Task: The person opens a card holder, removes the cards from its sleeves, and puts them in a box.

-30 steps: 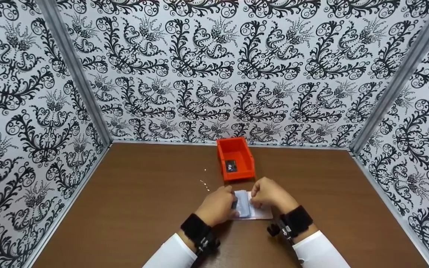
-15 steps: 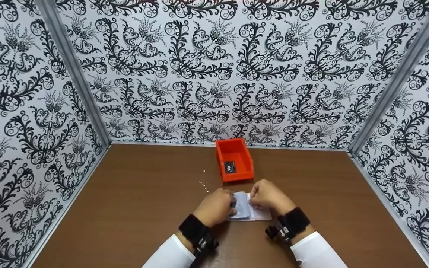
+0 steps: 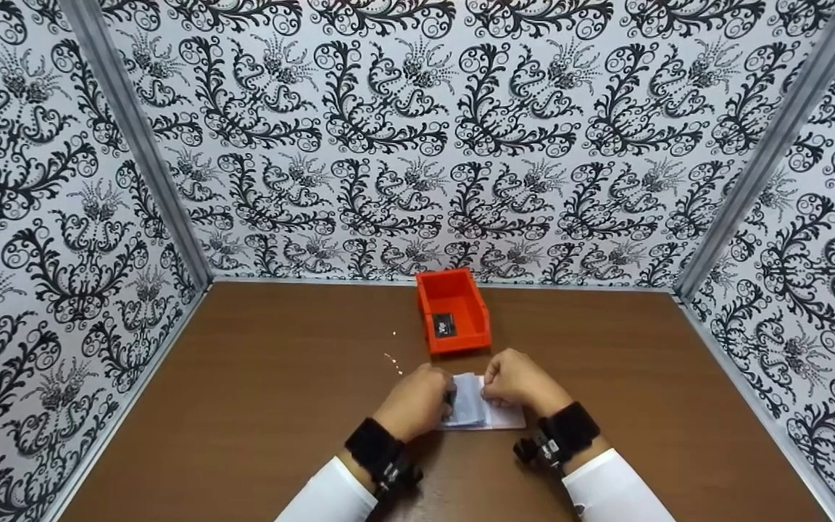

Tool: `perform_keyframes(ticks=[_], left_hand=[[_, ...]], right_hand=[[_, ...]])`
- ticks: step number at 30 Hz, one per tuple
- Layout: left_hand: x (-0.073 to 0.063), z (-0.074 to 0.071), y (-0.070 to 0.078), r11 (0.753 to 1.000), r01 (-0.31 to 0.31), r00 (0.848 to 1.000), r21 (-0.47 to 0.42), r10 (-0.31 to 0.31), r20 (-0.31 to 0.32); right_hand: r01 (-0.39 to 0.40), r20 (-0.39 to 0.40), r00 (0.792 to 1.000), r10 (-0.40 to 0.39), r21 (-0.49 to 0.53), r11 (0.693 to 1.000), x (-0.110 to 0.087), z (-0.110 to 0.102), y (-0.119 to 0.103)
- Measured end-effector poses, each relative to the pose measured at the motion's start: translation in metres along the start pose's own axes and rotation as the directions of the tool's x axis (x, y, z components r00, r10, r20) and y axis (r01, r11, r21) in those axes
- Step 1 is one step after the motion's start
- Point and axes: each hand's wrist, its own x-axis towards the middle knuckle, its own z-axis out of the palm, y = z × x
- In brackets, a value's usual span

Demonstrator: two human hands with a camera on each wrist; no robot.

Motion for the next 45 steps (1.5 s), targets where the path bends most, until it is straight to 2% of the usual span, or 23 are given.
perform_keyframes(ticks=[6,12,20,22,27,34,40,43,45], left_hand=[[0.000,-0.001,0.001,1.000,0.021,1.000,-0.018,-0.021,-0.019],[0.001,0.000,0.001,0.999,-0.030,0.999,0.012,0.030,-0.024],[0.002,0.001,-0.001,0.995,-0.101,0.994,-0.004,0.101,-0.042],[0.003,0.001,-0.001,0.995,-0.102,0.994,-0.015,0.102,-0.041],[0.004,0.001,-0.001,0.993,-0.118,0.993,-0.019,0.118,-0.032],[0.003,0.001,-0.001,0.990,-0.138,0.990,-0.030,0.138,-0.012],[0.002,0.001,0.000,0.990,-0.135,0.991,-0.028,0.135,-0.006],[0.003,0.002,-0.001,0.990,-0.135,0.991,-0.040,0.134,-0.018],[0.003,0.001,-0.001,0.990,-0.131,0.991,-0.043,0.130,-0.029]], right_hand=[[0.005,0.004,1.000,-0.004,-0.026,1.000,0.001,-0.002,-0.003],[0.001,-0.007,1.000,-0.001,-0.016,1.000,0.000,-0.003,-0.004],[-0.004,0.010,1.000,0.004,0.035,0.999,-0.002,-0.005,-0.009],[-0.001,0.020,1.000,0.001,0.023,1.000,-0.004,-0.008,-0.012],[0.079,0.026,0.997,-0.077,-0.062,0.995,-0.009,-0.011,-0.021],[0.180,0.028,0.984,-0.177,-0.164,0.970,-0.016,-0.002,-0.033],[0.190,0.027,0.982,-0.189,-0.240,0.952,-0.017,0.003,-0.034],[0.194,0.025,0.981,-0.194,-0.246,0.950,-0.017,0.002,-0.034],[0.221,0.019,0.975,-0.223,-0.247,0.943,-0.017,0.002,-0.034]])
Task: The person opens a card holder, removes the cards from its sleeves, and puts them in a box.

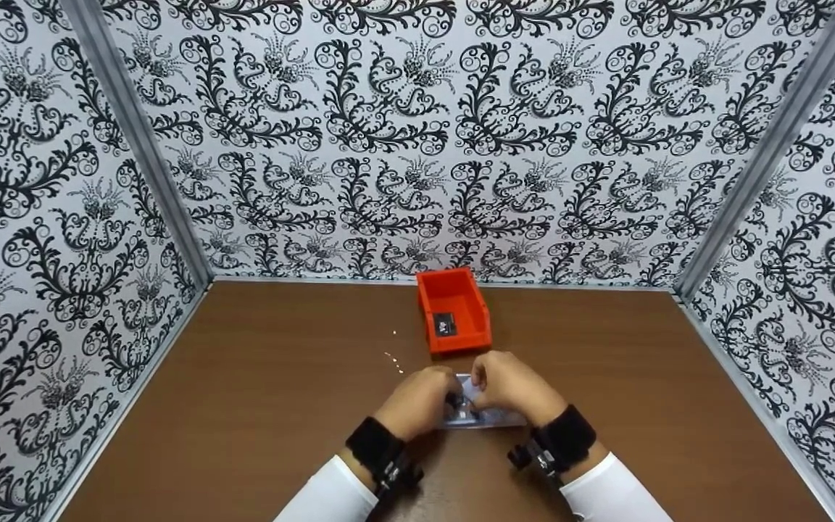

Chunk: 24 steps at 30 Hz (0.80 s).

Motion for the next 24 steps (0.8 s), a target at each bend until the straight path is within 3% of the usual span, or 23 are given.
perform_keyframes(ticks=[7,13,19,24], left_hand=[[0.000,-0.001,-0.001,1.000,0.026,1.000,0.002,-0.026,-0.011],[-0.002,-0.002,0.001,0.997,0.074,0.997,-0.017,-0.074,-0.012],[-0.001,-0.001,0.002,0.993,0.103,0.994,0.062,-0.101,-0.035],[0.000,-0.003,0.002,0.990,0.131,0.991,0.042,-0.131,-0.009]], right_hand=[[0.057,-0.033,0.998,-0.057,-0.017,0.998,-0.002,-0.003,0.000],[0.009,-0.037,0.999,-0.009,-0.019,1.000,-0.003,-0.006,-0.001],[-0.038,-0.070,0.997,0.034,-0.060,0.998,-0.002,-0.009,0.003],[-0.080,-0.095,0.993,0.074,-0.068,0.994,-0.002,-0.013,0.006]])
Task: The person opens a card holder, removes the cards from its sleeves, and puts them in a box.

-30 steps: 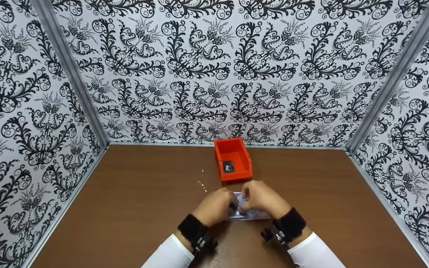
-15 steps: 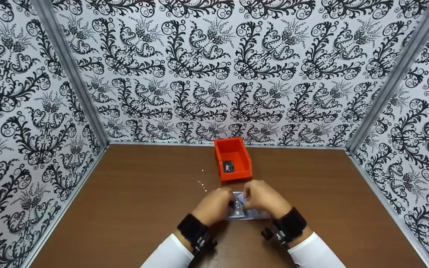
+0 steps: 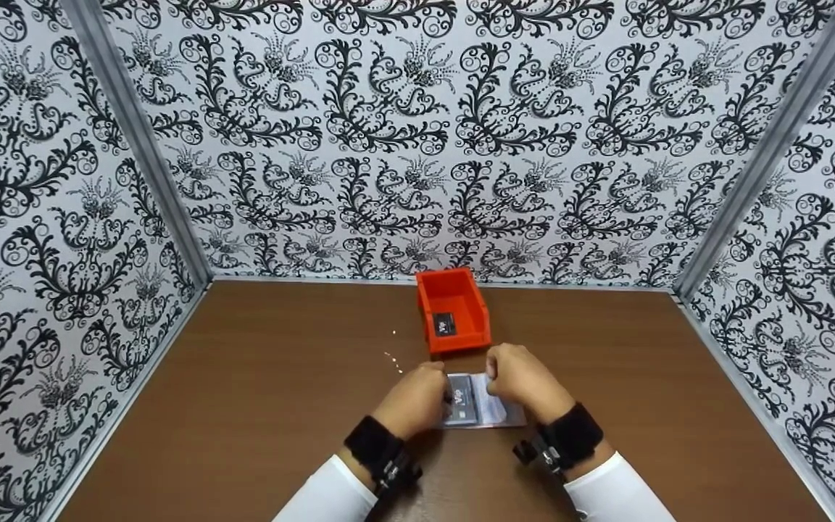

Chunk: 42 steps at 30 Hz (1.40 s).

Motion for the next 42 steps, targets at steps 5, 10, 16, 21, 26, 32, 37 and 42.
perform_keyframes(ticks=[5,10,16,21,26,32,37,42], left_hand=[[0.001,-0.001,0.000,1.000,0.013,0.999,-0.015,-0.013,0.035],[0.001,0.000,-0.003,1.000,0.011,0.999,-0.005,-0.011,0.044],[-0.001,0.001,-0.004,0.999,0.020,0.999,-0.029,-0.018,0.044],[-0.001,0.001,-0.004,0.999,0.026,0.999,-0.027,-0.025,0.040],[-0.001,0.000,-0.002,0.999,0.043,0.998,-0.014,-0.042,0.043],[0.000,0.001,-0.002,0.999,0.048,0.998,0.003,-0.048,0.042],[0.000,0.002,-0.002,1.000,0.022,1.000,0.008,-0.022,0.022],[-0.002,0.000,0.000,0.999,-0.011,1.000,0.038,0.012,-0.015]], right_hand=[[-0.041,-0.026,0.999,0.042,0.030,0.999,0.000,-0.003,0.004],[-0.056,-0.031,0.998,0.058,0.041,0.998,0.000,-0.004,0.012],[-0.098,0.026,0.995,0.097,0.027,0.995,0.000,-0.002,0.022],[-0.114,0.062,0.992,0.111,0.046,0.992,0.000,-0.001,0.028],[-0.126,0.071,0.990,0.122,0.055,0.990,0.001,0.000,0.031],[-0.134,0.060,0.990,0.131,0.040,0.990,0.002,0.001,0.028],[-0.098,0.088,0.992,0.088,0.125,0.987,0.005,0.003,0.020],[-0.114,0.201,0.978,0.050,0.318,0.941,0.006,0.009,0.017]])
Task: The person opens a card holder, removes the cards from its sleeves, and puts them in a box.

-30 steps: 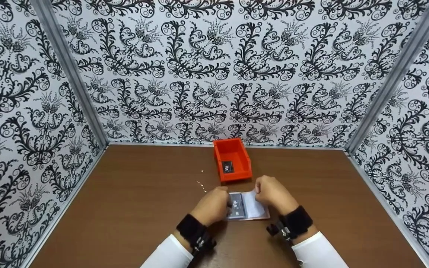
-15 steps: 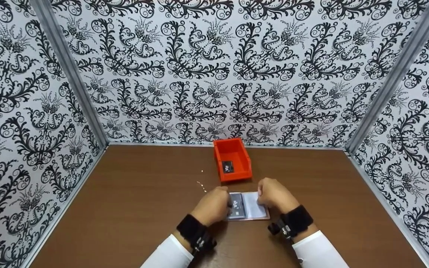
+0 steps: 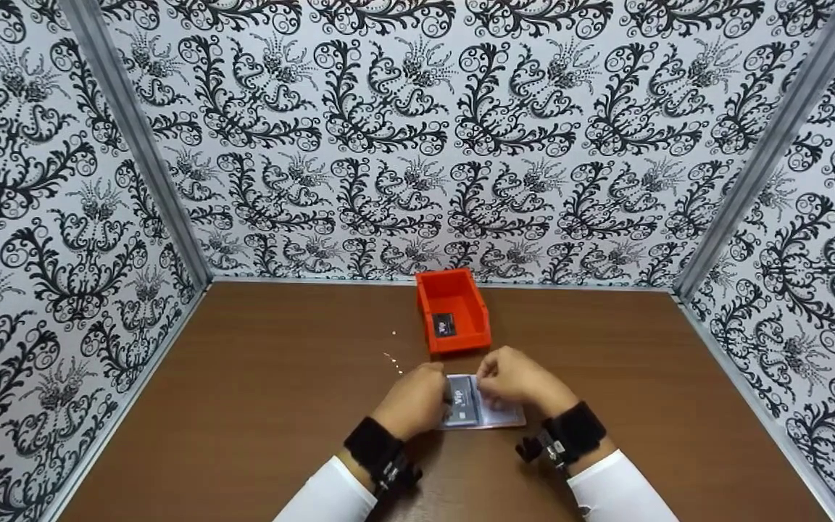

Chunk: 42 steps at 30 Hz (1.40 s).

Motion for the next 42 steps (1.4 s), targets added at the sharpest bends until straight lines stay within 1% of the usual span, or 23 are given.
perform_keyframes(ticks=[3,6,11,14,21,27,35,42], left_hand=[[-0.001,-0.003,0.002,1.000,0.004,1.000,0.027,-0.004,-0.009],[-0.002,-0.006,0.004,0.999,0.019,1.000,0.041,-0.019,-0.001],[-0.002,-0.006,0.004,0.998,0.063,0.997,0.017,-0.064,0.038],[-0.002,-0.006,0.004,0.997,0.073,0.996,0.007,-0.073,0.053],[-0.002,-0.003,0.003,0.997,0.027,0.998,0.072,-0.031,0.056],[-0.002,-0.001,0.007,0.997,0.015,0.998,0.074,-0.019,0.054],[-0.005,0.002,0.010,0.998,0.036,0.999,0.046,-0.037,0.030],[-0.003,0.003,0.009,0.998,0.059,0.998,0.012,-0.059,0.034]], right_hand=[[-0.016,0.045,0.999,0.012,0.083,0.996,0.001,0.002,0.002],[-0.030,0.055,0.998,0.023,0.123,0.992,0.002,0.002,0.006],[-0.028,0.053,0.998,0.021,0.131,0.991,0.003,0.003,0.012],[-0.039,0.054,0.998,0.032,0.143,0.989,0.004,0.004,0.013],[-0.097,0.071,0.994,0.083,0.219,0.971,0.007,0.004,0.014],[-0.106,0.076,0.993,0.088,0.280,0.954,0.007,0.005,0.017],[-0.123,0.091,0.991,0.098,0.347,0.930,0.008,0.006,0.019],[-0.136,0.095,0.990,0.106,0.415,0.900,0.007,0.006,0.016]])
